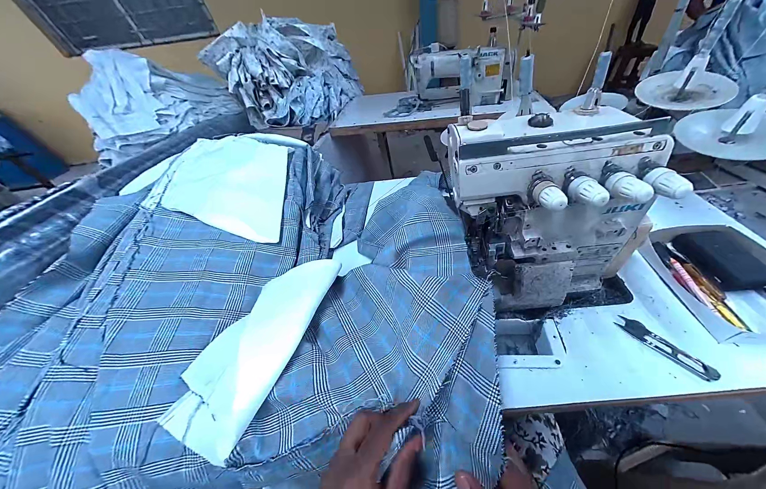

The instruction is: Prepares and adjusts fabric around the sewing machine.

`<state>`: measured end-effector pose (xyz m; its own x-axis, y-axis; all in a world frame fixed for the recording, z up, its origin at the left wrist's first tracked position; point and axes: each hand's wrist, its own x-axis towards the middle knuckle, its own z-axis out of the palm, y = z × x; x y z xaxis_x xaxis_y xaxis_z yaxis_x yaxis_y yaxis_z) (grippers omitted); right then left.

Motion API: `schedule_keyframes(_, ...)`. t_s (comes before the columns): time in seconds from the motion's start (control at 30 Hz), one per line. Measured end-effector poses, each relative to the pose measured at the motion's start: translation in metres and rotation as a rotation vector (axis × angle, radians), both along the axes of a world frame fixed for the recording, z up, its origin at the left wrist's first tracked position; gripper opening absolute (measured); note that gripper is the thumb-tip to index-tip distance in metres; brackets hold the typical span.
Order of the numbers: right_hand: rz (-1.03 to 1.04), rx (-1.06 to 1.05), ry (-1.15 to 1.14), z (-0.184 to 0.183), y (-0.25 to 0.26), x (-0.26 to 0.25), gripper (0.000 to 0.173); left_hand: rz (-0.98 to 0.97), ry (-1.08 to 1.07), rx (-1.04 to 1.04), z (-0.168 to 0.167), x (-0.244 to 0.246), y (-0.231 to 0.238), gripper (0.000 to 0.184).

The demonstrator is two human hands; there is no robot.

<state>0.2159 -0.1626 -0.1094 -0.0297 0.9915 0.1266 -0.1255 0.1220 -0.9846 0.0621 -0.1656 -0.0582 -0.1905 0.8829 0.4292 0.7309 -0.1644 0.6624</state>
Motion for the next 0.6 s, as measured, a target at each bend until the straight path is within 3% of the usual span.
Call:
schedule_keyframes(0.07, 0.012, 0.018, -0.015, -0.001, -0.001, 0.001, 0.014, 0.002, 0.104, 0.089, 0.002, -0.007, 0.005, 0.015)
schedule_keyframes(0.2, 0.016, 0.026, -0.01, 0.0, -0.002, 0.001, 0.013, -0.039, 0.034, 0.154, 0.027, -0.012, 0.01, 0.013)
schedule_keyframes(0.3, 0.032, 0.023, 0.042, 0.004, -0.004, 0.001, 0.01, -0.118, 0.109, 0.127, 0.047, 0.003, 0.006, 0.012)
schedule_keyframes(0.4, 0.043, 0.025, 0.031, 0.011, -0.006, 0.003, 0.009, -0.205, 0.244, 0.043, 0.037, 0.028, 0.002, 0.009)
schedule_keyframes(0.6, 0.064, 0.031, -0.061, 0.014, -0.006, 0.01, 0.015, -0.196, 0.297, 0.039, 0.02, 0.04, -0.003, 0.009)
